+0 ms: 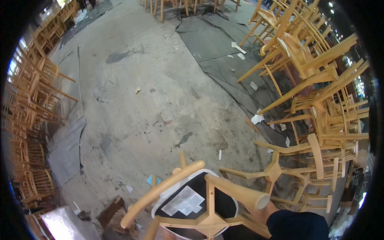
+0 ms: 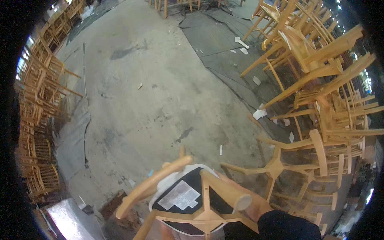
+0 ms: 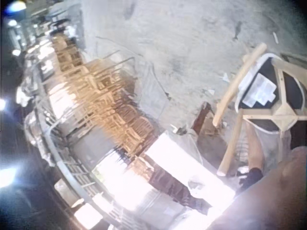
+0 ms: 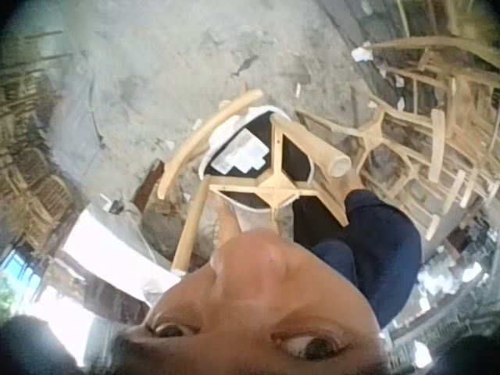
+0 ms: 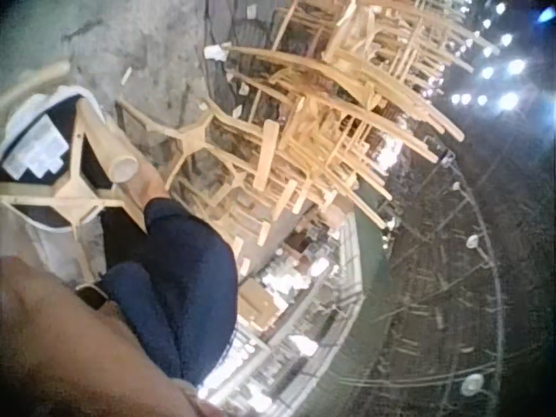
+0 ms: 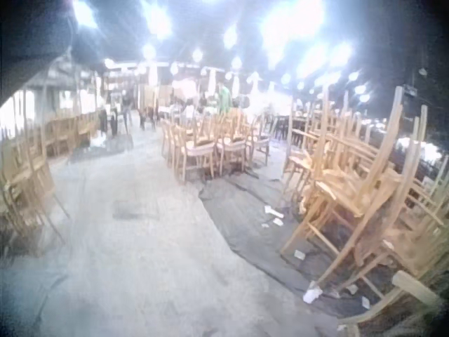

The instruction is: The person assembles wooden chairs by attaching legs to seat frames using a pneumatic drill. They handle multiple chair components, aligning legs and fastening them to the seat base, then move completed chairs aside.

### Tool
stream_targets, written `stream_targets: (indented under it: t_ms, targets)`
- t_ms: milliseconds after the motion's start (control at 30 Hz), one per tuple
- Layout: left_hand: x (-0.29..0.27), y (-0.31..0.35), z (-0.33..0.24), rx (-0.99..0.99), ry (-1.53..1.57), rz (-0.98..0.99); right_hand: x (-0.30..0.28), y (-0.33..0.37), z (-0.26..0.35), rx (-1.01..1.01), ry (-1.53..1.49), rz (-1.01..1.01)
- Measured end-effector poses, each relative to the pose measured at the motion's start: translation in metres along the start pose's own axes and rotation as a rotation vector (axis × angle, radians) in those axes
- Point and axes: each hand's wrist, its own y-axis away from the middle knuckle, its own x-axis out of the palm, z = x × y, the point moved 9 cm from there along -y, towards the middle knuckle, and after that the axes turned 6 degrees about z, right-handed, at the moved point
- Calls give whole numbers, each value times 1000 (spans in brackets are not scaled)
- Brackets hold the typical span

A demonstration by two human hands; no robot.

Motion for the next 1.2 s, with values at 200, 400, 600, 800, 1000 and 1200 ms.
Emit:
stream_targets:
  t_ms: [200, 400, 600, 800, 1000, 1200]
  targets:
    - [56, 44, -102, 147, -57, 130, -45, 68, 100, -45, -296, -64]
    - [103, 131, -232, 327, -10, 253, -74, 166, 239, -120, -473, -72]
    - [150, 195, -346, 464, 65, 378, -120, 232, 380, -274, -548, -136]
    - [170, 217, -415, 514, 146, 417, -161, 237, 509, -426, -588, -218]
    - [294, 215, -568, 625, 128, 506, -200, 196, 634, -568, -669, -284]
    - [498, 139, -681, 602, 9, 634, -283, 117, 739, -667, -737, -376]
